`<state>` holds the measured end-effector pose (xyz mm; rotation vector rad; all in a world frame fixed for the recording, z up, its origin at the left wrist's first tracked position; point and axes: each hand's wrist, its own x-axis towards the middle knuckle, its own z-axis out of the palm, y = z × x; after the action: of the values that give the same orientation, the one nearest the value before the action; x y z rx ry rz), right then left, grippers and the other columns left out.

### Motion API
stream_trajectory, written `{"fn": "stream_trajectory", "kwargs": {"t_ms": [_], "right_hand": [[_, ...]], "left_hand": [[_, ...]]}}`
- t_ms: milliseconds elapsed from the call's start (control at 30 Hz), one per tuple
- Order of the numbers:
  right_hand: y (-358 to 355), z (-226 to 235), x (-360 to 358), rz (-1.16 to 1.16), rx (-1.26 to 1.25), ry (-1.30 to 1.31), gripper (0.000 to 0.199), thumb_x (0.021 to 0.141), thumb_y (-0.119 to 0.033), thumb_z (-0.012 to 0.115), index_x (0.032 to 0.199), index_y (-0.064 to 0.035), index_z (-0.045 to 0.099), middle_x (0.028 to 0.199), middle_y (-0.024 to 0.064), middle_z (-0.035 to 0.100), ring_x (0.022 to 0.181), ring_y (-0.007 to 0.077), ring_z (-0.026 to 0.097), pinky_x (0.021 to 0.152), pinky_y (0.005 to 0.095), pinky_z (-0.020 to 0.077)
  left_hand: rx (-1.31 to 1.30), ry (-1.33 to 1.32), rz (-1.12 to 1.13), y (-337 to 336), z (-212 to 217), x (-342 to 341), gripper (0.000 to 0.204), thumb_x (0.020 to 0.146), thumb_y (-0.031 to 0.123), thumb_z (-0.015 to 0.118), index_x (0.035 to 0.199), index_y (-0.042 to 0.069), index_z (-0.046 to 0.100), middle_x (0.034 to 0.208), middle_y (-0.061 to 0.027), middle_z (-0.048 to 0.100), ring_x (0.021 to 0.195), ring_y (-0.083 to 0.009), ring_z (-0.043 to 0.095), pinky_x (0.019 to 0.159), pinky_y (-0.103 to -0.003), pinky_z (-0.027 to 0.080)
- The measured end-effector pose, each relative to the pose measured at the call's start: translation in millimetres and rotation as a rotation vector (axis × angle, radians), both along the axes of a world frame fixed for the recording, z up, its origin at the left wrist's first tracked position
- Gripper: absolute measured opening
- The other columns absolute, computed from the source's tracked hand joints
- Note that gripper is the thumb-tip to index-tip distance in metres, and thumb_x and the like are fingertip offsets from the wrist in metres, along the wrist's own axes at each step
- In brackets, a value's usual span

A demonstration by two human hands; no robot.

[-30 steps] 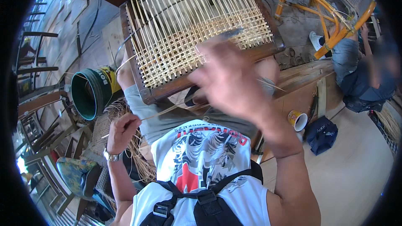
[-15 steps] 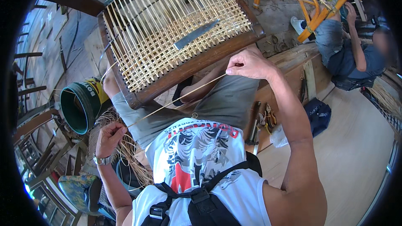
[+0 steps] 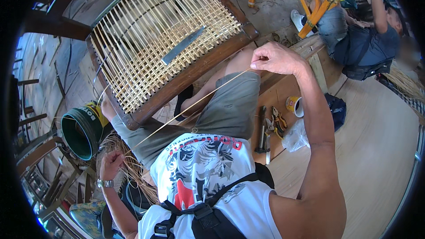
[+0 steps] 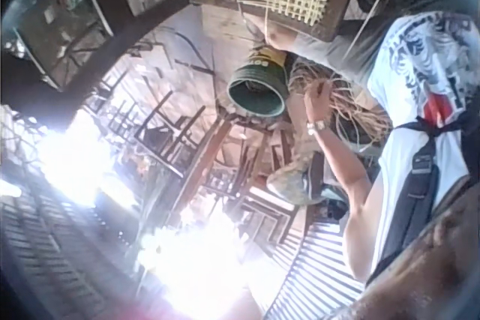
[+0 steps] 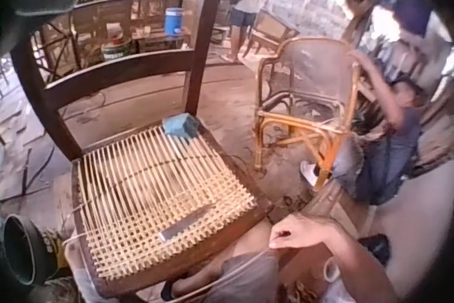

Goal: Repairing a chair seat by weaving thin bamboo strips into a grid pattern and securing them to the wooden frame.

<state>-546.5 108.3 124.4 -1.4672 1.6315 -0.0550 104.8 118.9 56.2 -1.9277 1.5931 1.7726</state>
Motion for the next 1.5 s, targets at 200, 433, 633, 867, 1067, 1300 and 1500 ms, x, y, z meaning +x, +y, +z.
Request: {"fn": "stream_trajectory", "kwargs": {"t_ms": [200, 433, 633, 867, 1067, 1300, 1500], "right_hand": [[6, 12, 1, -0.019, -0.021, 0.007, 0.017, 0.087, -0.018, 0.07, 0.088, -0.0012, 0.069, 0.07, 0.0034, 0.062, 0.067, 0.0073, 0.053, 0.062, 0.0285, 0.043], [5, 23, 20, -0.028, -0.07, -0.04, 0.018, 0.085, -0.019, 0.07, 0.087, -0.0008, 0.068, 0.072, 0.0082, 0.064, 0.065, 0.0116, 0.056, 0.062, 0.0307, 0.0455], [-12, 30, 44, 0.104, -0.216, -0.062, 0.017, 0.085, -0.015, 0.069, 0.085, 0.0013, 0.068, 0.072, 0.0114, 0.065, 0.063, 0.0175, 0.059, 0.063, 0.0322, 0.0473], [-70, -6, -67, -0.238, -0.579, 0.374, 0.021, 0.092, -0.022, 0.064, 0.091, -0.0013, 0.066, 0.075, 0.014, 0.065, 0.068, 0.0229, 0.063, 0.065, 0.0352, 0.0487], [-110, -15, -133, -0.23, -0.712, 0.734, 0.023, 0.094, -0.027, 0.062, 0.093, -0.0048, 0.067, 0.084, 0.0195, 0.067, 0.08, 0.0382, 0.065, 0.071, 0.0457, 0.0493], [-95, 2, -149, -0.222, -0.679, 0.673, 0.023, 0.093, -0.025, 0.064, 0.091, -0.002, 0.064, 0.079, 0.0202, 0.064, 0.076, 0.0377, 0.064, 0.069, 0.0438, 0.048], [-62, -31, -149, -0.057, -0.692, 0.657, 0.023, 0.096, -0.025, 0.06, 0.089, -0.0034, 0.061, 0.079, 0.0218, 0.063, 0.075, 0.0417, 0.061, 0.066, 0.0463, 0.0467]], "left_hand": [[-0.056, -0.124, -0.095, 0, -4, 12, 0.018, 0.092, 0.018, 0.064, 0.091, 0.001, 0.068, 0.067, -0.0026, 0.065, 0.06, -0.0091, 0.061, 0.058, -0.025, 0.049], [-0.15, -0.265, -0.153, -5, 14, 20, 0.017, 0.09, 0.018, 0.066, 0.093, 0.002, 0.07, 0.066, -0.0055, 0.067, 0.06, -0.0123, 0.065, 0.058, -0.027, 0.051], [-0.22, -0.399, -0.21, -17, 22, 56, 0.016, 0.091, 0.015, 0.066, 0.092, -0.001, 0.068, 0.067, -0.0062, 0.066, 0.058, -0.0128, 0.063, 0.057, -0.029, 0.051], [-0.53, -0.357, -0.045, -41, 55, 85, 0.017, 0.09, 0.017, 0.065, 0.087, 0.0, 0.067, 0.062, -0.0065, 0.063, 0.057, -0.0136, 0.063, 0.055, -0.029, 0.047], [-0.553, -0.241, -0.013, -78, 54, 41, 0.015, 0.09, 0.015, 0.066, 0.087, 0.001, 0.067, 0.062, -0.0047, 0.062, 0.055, -0.0123, 0.059, 0.053, -0.027, 0.045], [-0.442, -0.133, 0.227, -85, 36, 114, 0.02, 0.094, 0.019, 0.066, 0.087, 0.001, 0.069, 0.065, 0.0012, 0.06, 0.059, -0.0071, 0.056, 0.053, -0.024, 0.044], [-0.448, -0.505, 0.072, -79, 55, 143, 0.03, 0.089, 0.034, 0.071, 0.086, 0.004, 0.072, 0.062, -0.0026, 0.062, 0.056, -0.0106, 0.057, 0.054, -0.029, 0.046]]}}
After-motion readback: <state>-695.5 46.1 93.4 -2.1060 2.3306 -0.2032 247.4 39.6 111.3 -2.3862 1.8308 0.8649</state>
